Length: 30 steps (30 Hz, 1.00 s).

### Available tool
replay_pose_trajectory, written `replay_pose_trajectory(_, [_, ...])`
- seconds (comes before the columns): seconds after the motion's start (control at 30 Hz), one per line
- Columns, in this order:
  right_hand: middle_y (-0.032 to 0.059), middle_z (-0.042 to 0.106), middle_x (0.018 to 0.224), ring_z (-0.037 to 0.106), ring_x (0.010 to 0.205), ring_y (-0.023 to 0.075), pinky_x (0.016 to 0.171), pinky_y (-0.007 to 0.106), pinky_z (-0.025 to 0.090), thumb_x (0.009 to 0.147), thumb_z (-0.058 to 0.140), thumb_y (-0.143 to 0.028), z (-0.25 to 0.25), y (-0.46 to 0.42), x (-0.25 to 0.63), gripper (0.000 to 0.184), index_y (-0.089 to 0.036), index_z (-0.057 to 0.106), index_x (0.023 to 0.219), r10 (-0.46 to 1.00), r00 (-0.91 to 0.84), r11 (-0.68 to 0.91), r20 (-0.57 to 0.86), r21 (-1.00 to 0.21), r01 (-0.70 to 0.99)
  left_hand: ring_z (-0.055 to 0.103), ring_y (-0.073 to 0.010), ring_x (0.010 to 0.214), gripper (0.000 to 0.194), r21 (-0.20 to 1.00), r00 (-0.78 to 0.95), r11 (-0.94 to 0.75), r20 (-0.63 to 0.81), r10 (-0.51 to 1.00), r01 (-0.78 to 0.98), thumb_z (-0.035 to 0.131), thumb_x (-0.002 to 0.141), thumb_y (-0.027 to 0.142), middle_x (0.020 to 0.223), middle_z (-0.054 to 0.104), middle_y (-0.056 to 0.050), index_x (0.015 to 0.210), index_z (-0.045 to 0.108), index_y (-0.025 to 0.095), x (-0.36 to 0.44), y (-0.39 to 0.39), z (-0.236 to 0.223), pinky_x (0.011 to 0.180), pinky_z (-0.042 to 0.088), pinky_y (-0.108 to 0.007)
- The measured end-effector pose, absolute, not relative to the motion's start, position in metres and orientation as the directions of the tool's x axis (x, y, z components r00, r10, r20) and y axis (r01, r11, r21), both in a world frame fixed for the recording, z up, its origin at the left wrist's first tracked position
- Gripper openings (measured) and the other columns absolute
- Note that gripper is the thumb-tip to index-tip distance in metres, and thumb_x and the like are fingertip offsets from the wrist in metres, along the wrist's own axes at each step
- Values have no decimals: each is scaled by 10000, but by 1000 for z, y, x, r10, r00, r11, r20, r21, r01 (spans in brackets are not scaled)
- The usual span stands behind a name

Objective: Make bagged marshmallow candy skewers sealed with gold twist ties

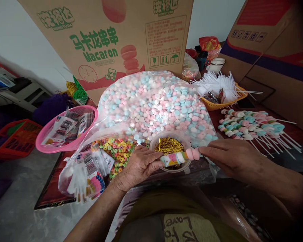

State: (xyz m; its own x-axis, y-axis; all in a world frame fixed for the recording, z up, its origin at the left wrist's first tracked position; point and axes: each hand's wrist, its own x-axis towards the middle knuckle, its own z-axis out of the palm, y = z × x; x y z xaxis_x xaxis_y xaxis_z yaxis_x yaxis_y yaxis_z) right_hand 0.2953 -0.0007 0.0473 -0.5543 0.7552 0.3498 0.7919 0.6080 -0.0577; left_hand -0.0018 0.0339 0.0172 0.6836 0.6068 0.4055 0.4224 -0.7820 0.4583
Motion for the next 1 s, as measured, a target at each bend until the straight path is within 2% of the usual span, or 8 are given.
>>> replay_pose_trajectory(0.1, [26, 592, 697, 525, 632, 144, 554, 269, 322, 922, 378, -137, 49, 3, 290, 262, -203, 627, 967, 683, -666, 712, 300, -73, 698, 653, -178, 733, 495, 498, 708, -731, 285, 646, 467, 590, 798, 569, 789, 725, -24, 1120, 618, 195, 4, 33, 12, 709, 410, -294])
replay_pose_trajectory(0.23, [8, 574, 665, 516, 588, 135, 532, 258, 291, 915, 379, -147, 49, 5, 283, 241, -191, 604, 842, 698, -683, 715, 217, -154, 682, 657, -204, 805, 396, 508, 671, -617, 99, 735, 601, 620, 781, 554, 870, 720, -16, 1002, 659, 228, 16, 29, 7, 705, 438, -275])
replay_pose_trajectory(0.43, [10, 616, 717, 541, 609, 142, 531, 260, 262, 884, 416, -143, 48, 8, 258, 209, -194, 617, 860, 732, -681, 654, 19, -299, 695, 648, -232, 801, 425, 350, 592, -534, -82, 801, 770, 566, 788, 600, 845, 701, -43, 910, 632, 198, 38, 28, 14, 690, 447, -290])
replay_pose_trajectory(0.53, [32, 624, 739, 542, 626, 149, 540, 263, 283, 856, 424, -114, 49, 12, 240, 206, -164, 622, 828, 709, -702, 650, -71, -320, 689, 651, -235, 820, 419, 352, 599, -521, -164, 784, 778, 563, 785, 600, 873, 704, -42, 914, 616, 205, 49, 30, 22, 684, 448, -286])
replay_pose_trajectory(0.77, [72, 608, 749, 523, 717, 174, 640, 287, 356, 896, 399, -161, 51, 21, 246, 255, -152, 615, 761, 681, -701, 732, 212, -232, 641, 660, -261, 845, 426, 420, 543, -416, -247, 803, 807, 639, 764, 485, 914, 703, -52, 1088, 587, 214, 47, 38, 40, 702, 474, -319])
replay_pose_trajectory(0.87, [54, 607, 700, 514, 679, 164, 634, 293, 348, 880, 405, -144, 43, 19, 239, 252, -160, 596, 716, 651, -722, 759, 234, -237, 607, 655, -292, 907, 382, 466, 586, -445, -216, 781, 765, 593, 811, 362, 947, 702, -80, 1154, 568, 197, 53, 36, 34, 761, 483, -369])
replay_pose_trajectory(0.93, [65, 632, 738, 532, 714, 168, 666, 300, 363, 854, 418, -126, 33, 18, 228, 227, -154, 592, 711, 642, -712, 765, 284, -289, 575, 647, -287, 949, 408, 569, 587, -405, -177, 790, 716, 580, 806, 265, 1005, 696, -95, 1206, 544, 192, 57, 33, 29, 807, 482, -380])
replay_pose_trajectory(1.0, [66, 641, 752, 541, 736, 172, 682, 305, 370, 858, 417, -134, 25, 18, 221, 219, -151, 600, 738, 637, -685, 770, 353, -339, 541, 631, -274, 1002, 620, 742, 601, -324, -131, 789, 587, 651, 748, 239, 1111, 671, -103, 1331, 443, 210, 52, 33, 30, 849, 479, -375])
